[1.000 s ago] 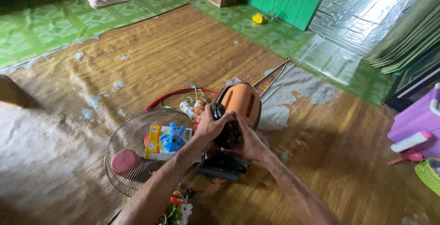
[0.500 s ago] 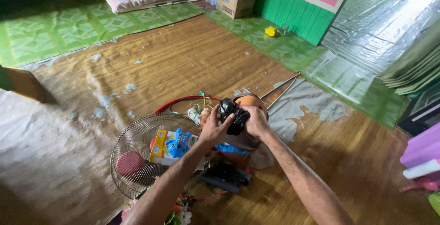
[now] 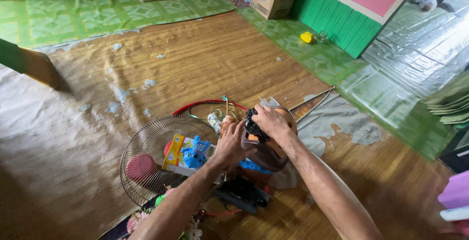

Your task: The person connects components of a push-up board and workout bar, attaches handles and bands, and applies adhesive grips to the board surface.

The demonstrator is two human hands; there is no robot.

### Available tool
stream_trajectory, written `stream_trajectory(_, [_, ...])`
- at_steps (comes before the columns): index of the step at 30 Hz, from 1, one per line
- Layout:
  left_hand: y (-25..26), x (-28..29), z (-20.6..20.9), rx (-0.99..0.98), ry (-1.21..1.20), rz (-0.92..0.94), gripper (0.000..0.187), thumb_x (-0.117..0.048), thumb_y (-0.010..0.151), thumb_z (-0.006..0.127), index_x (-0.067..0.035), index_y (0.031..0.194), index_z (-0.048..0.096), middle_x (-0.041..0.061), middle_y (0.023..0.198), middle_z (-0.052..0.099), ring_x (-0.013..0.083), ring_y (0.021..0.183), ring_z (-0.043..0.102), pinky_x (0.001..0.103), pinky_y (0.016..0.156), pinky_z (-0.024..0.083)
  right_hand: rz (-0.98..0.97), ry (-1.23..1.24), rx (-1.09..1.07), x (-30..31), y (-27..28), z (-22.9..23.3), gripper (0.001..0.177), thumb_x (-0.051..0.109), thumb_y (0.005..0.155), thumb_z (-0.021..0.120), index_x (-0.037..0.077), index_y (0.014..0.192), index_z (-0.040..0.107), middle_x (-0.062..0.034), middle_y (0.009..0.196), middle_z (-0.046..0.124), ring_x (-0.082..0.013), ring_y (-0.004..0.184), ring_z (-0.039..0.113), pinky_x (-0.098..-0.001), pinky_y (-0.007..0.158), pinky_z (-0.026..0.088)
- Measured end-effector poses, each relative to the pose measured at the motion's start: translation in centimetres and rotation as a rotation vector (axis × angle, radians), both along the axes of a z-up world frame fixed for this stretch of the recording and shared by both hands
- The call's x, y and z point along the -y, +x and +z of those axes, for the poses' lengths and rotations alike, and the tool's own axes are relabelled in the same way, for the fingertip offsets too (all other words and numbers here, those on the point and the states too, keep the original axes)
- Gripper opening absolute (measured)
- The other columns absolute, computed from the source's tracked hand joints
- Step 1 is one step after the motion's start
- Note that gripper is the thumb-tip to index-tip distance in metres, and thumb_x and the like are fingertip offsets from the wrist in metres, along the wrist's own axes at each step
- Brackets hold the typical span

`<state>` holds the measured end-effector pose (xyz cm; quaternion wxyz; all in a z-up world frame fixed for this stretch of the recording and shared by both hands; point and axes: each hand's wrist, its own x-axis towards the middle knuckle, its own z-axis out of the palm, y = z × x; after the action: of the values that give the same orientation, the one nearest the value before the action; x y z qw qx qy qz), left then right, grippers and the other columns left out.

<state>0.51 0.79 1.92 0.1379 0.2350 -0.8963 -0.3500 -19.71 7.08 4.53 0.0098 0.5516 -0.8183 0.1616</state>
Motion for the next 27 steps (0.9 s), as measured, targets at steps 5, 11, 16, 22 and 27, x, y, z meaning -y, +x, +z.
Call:
stream_trajectory(5, [-1.0, -0.1, -0.9, 0.064, -0.042, -0.114, 0.105, -0.057, 0.068, 0.083, -0.015, 0.153, 0.038, 0.009, 0.161, 0.038, 0.0343, 0.149, 0.032, 0.061, 0.115, 0.030, 0.323, 0.290, -0.512, 1.1, -1.8, -4.4, 0.006, 0.012, 0.084, 0.066, 0.011, 0.087, 0.070, -0.0141, 0.107, 0.069, -0.0343, 0.106, 0.068, -0.0466, 0.084, 0.057])
stream_trajectory(11, [-1.5, 0.0, -2.7, 0.106, -0.101, -0.222, 0.096, -0.070, 0.070, 0.078, -0.006, 0.138, 0.056, 0.011, 0.146, 0.053, 0.0353, 0.144, 0.041, 0.058, 0.118, 0.034, 0.188, 0.450, 0.053, 0.8, 1.0, 1.7, 0.038, 0.006, 0.078, 0.070, 0.008, 0.115, 0.062, -0.0202, 0.097, 0.072, -0.0378, 0.098, 0.069, -0.0486, 0.082, 0.055])
stream_trajectory(16, [-2.6, 0.2, -3.5, 0.123, -0.123, -0.276, 0.095, -0.070, 0.068, 0.079, -0.004, 0.134, 0.059, 0.012, 0.137, 0.058, 0.0388, 0.135, 0.045, 0.060, 0.112, 0.035, 0.200, 0.560, 0.163, 0.5, 1.9, 6.0, 0.038, 0.020, 0.075, 0.076, 0.010, 0.112, 0.069, -0.0172, 0.101, 0.074, -0.0336, 0.097, 0.071, -0.0441, 0.085, 0.056])
stream_trajectory(22, [-3.2, 0.3, -3.7, 0.098, -0.175, -0.266, 0.088, -0.061, 0.068, 0.082, -0.006, 0.133, 0.061, 0.012, 0.138, 0.058, 0.0398, 0.132, 0.045, 0.064, 0.104, 0.033, 0.281, 0.643, -0.095, 0.9, -0.4, 0.3, 0.036, 0.022, 0.077, 0.076, 0.020, 0.112, 0.077, -0.0121, 0.103, 0.077, -0.0299, 0.106, 0.070, -0.0505, 0.106, 0.045])
stream_trajectory(27, [-2.6, 0.8, -3.7, 0.019, -0.196, -0.273, 0.073, -0.053, 0.073, 0.081, -0.013, 0.131, 0.065, 0.011, 0.134, 0.061, 0.0356, 0.130, 0.048, 0.055, 0.108, 0.037, 0.158, 0.758, -0.153, 1.6, -1.5, -4.8, 0.027, 0.026, 0.087, 0.073, 0.025, 0.113, 0.079, -0.0106, 0.115, 0.074, -0.0318, 0.116, 0.067, -0.0636, 0.118, 0.031])
